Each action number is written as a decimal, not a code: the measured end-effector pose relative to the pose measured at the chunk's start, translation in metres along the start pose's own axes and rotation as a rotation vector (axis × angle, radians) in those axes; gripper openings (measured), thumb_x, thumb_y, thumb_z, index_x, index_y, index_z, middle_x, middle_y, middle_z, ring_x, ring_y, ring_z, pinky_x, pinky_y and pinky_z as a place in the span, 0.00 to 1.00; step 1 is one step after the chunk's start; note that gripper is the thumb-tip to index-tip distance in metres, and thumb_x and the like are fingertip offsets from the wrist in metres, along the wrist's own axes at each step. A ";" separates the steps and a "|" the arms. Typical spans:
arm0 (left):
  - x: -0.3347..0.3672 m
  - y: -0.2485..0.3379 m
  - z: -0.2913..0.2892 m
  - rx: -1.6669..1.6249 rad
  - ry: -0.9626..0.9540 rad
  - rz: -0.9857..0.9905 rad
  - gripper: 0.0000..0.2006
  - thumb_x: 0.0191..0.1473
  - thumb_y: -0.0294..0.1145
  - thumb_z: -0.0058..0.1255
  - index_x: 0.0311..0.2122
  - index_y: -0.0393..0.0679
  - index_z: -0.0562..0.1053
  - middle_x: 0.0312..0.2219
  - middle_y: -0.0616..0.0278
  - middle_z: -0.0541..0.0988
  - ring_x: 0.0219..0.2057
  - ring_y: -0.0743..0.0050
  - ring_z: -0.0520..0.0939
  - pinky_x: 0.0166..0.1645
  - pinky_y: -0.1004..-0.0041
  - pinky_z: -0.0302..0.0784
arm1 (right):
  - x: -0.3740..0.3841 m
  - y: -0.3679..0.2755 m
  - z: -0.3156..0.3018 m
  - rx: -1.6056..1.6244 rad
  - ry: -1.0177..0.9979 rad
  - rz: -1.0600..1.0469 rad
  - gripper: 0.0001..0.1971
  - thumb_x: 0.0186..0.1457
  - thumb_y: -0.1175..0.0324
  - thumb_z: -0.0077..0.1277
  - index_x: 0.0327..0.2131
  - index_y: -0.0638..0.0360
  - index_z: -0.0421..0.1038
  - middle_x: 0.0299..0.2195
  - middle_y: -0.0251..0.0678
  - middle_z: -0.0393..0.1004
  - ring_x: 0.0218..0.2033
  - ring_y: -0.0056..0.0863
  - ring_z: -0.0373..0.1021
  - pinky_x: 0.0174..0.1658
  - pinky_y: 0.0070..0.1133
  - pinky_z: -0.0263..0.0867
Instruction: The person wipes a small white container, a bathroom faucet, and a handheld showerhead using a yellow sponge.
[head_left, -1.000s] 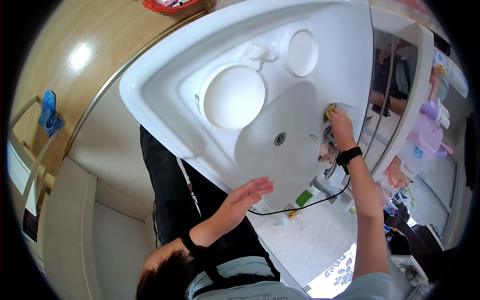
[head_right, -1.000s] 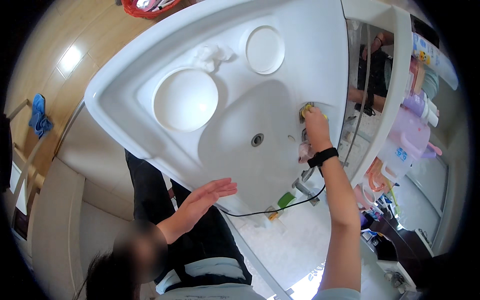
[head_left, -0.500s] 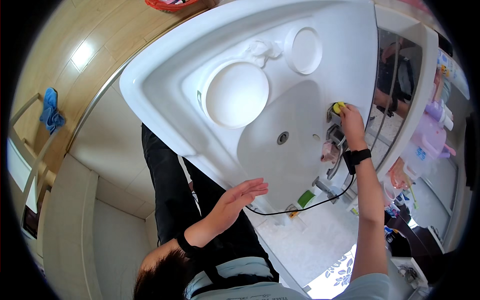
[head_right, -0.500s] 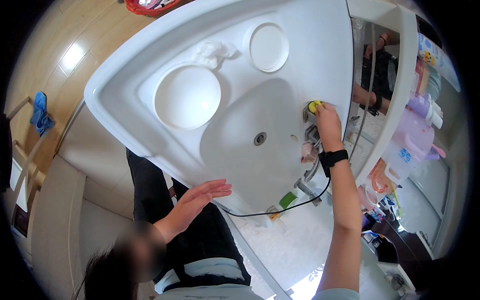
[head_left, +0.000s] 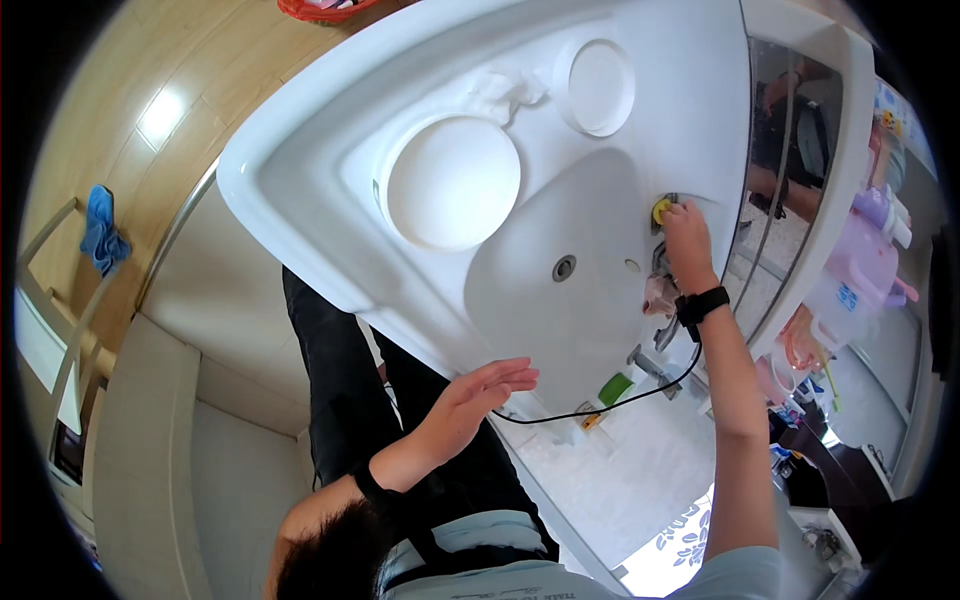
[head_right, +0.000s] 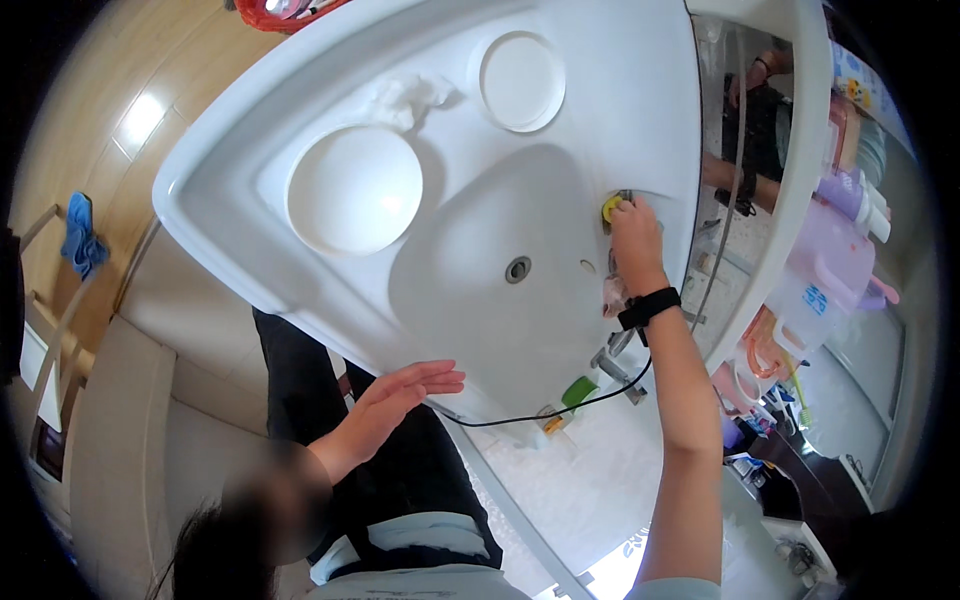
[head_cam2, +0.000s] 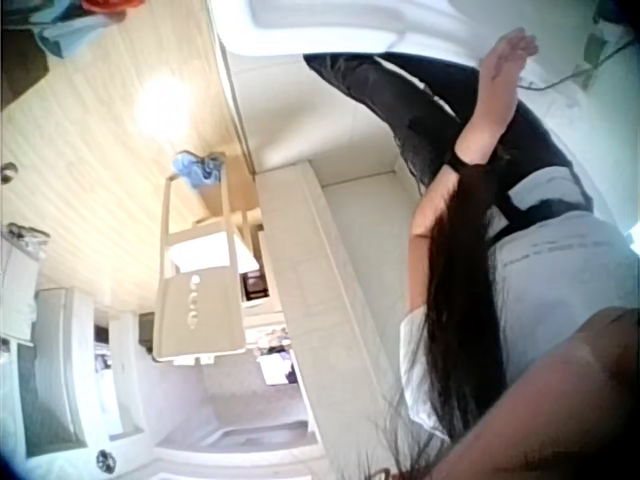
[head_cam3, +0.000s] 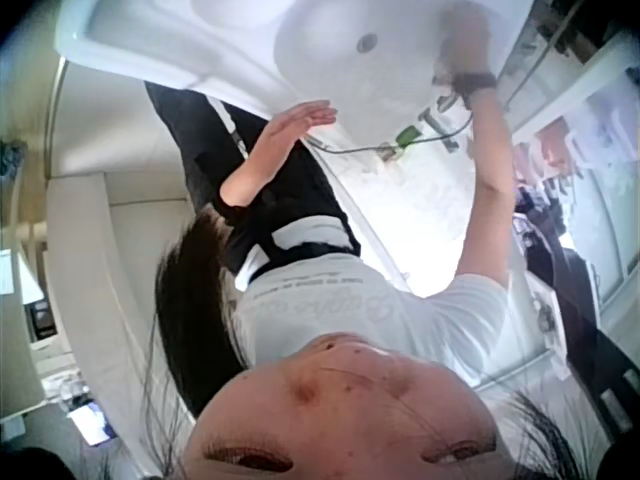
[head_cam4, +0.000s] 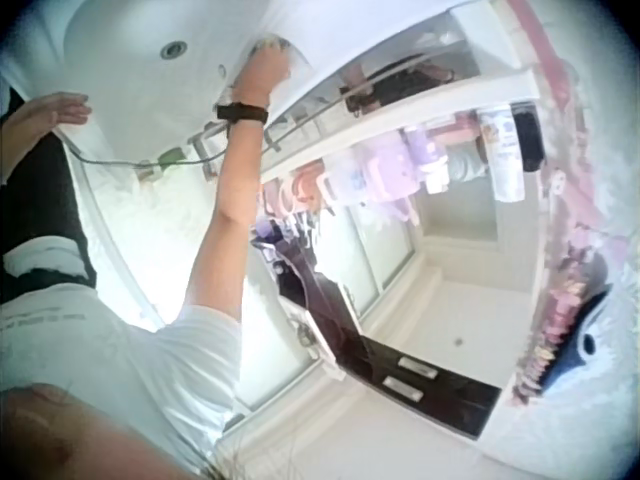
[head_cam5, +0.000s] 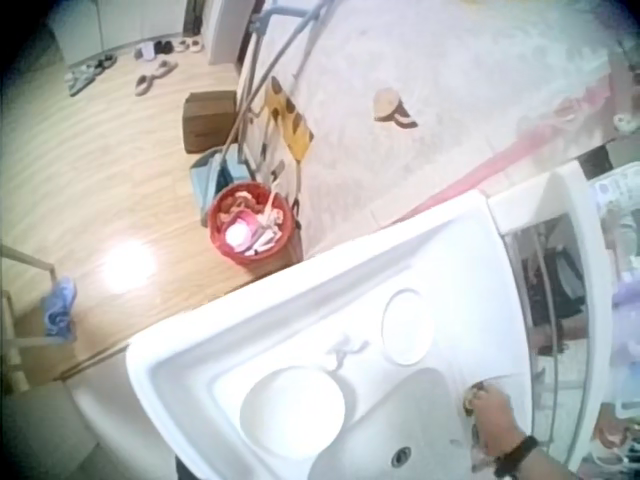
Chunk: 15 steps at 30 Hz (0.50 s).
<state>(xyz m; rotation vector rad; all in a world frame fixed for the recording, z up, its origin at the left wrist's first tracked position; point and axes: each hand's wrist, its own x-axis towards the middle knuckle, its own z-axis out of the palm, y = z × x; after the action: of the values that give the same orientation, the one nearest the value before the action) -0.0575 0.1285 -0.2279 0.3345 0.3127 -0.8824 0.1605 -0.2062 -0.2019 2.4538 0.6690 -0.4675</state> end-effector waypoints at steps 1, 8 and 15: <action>0.000 0.000 0.000 -0.005 -0.004 0.003 0.21 0.57 0.27 0.33 0.56 0.36 0.60 0.51 0.53 0.70 0.54 0.66 0.68 0.61 0.69 0.51 | 0.001 0.002 -0.002 0.007 0.002 -0.003 0.03 0.42 0.77 0.46 0.21 0.61 0.70 0.27 0.37 0.70 0.35 0.36 0.66 0.37 0.28 0.66; -0.002 -0.001 0.000 -0.008 0.012 -0.004 0.22 0.55 0.26 0.32 0.56 0.37 0.61 0.50 0.53 0.71 0.54 0.67 0.68 0.61 0.70 0.51 | -0.003 0.011 0.003 -0.040 -0.047 -0.059 0.04 0.43 0.78 0.45 0.23 0.63 0.70 0.27 0.38 0.69 0.37 0.37 0.65 0.38 0.28 0.66; 0.000 -0.005 -0.001 -0.029 0.006 0.006 0.22 0.54 0.24 0.32 0.55 0.38 0.62 0.49 0.56 0.71 0.54 0.68 0.69 0.61 0.70 0.50 | -0.002 0.008 -0.012 -0.024 -0.104 -0.036 0.03 0.42 0.78 0.45 0.23 0.64 0.70 0.30 0.38 0.69 0.37 0.35 0.65 0.40 0.27 0.66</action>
<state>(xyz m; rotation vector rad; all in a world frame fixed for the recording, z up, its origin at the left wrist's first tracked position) -0.0610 0.1259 -0.2294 0.3113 0.3297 -0.8701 0.1653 -0.2060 -0.1878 2.3805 0.6720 -0.5932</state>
